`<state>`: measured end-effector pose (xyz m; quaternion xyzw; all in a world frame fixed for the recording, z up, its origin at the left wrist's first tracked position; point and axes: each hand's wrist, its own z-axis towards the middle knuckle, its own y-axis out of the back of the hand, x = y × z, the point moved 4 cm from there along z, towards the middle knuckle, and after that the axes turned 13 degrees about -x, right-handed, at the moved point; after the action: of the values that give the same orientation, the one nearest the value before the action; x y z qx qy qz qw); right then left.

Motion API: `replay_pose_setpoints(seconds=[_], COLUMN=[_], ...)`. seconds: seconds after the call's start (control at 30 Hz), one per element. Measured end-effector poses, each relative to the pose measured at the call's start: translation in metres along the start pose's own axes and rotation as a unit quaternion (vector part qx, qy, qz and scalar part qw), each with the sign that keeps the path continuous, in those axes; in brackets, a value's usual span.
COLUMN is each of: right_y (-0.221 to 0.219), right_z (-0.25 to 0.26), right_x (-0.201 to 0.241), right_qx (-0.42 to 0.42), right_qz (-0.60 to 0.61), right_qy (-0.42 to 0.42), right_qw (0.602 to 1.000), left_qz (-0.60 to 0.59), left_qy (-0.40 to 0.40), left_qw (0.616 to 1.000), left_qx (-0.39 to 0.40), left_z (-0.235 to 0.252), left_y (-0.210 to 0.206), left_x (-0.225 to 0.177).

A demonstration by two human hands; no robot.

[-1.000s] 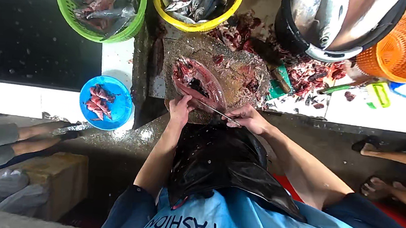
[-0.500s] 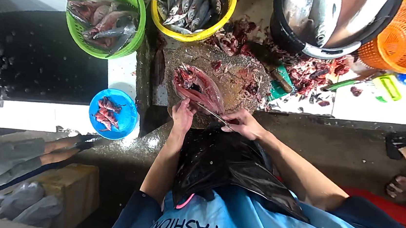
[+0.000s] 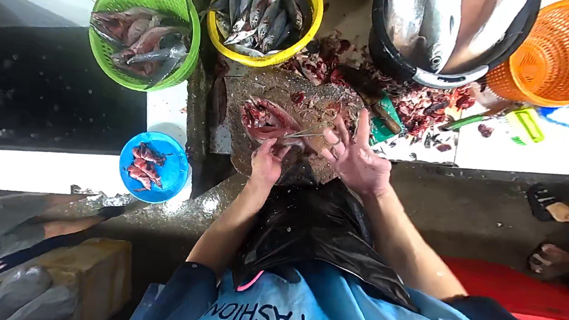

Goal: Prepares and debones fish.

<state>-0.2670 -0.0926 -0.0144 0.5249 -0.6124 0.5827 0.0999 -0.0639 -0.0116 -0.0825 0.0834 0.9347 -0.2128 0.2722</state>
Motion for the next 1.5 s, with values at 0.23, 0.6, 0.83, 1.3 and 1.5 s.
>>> replay_pose_setpoints(seconds=[0.23, 0.6, 0.83, 1.3, 1.5], right_y=[-0.007, 0.020, 0.023, -0.008, -0.004], right_z=[-0.013, -0.013, -0.028, 0.003, 0.001], right_x=[-0.025, -0.004, -0.010, -0.029, -0.011], right_qx=[-0.098, -0.067, 0.172, 0.120, 0.083], right_qz=[-0.762, -0.448, -0.771, -0.497, -0.641], right_qy=[0.243, 0.181, 0.064, -0.041, 0.052], right_qw=[0.593, 0.873, 0.610, 0.858, 0.761], left_qz=[0.126, 0.075, 0.170, 0.159, 0.341], left_qy=[-0.097, -0.051, -0.071, -0.048, -0.077], left_qw=[0.982, 0.995, 0.982, 0.983, 0.928], left_qx=[0.099, 0.050, 0.040, -0.074, -0.128], left_z=[-0.002, 0.010, 0.003, 0.027, 0.038], left_y=[-0.009, 0.004, 0.029, 0.039, 0.023], left_x=[0.008, 0.010, -0.002, -0.043, -0.050])
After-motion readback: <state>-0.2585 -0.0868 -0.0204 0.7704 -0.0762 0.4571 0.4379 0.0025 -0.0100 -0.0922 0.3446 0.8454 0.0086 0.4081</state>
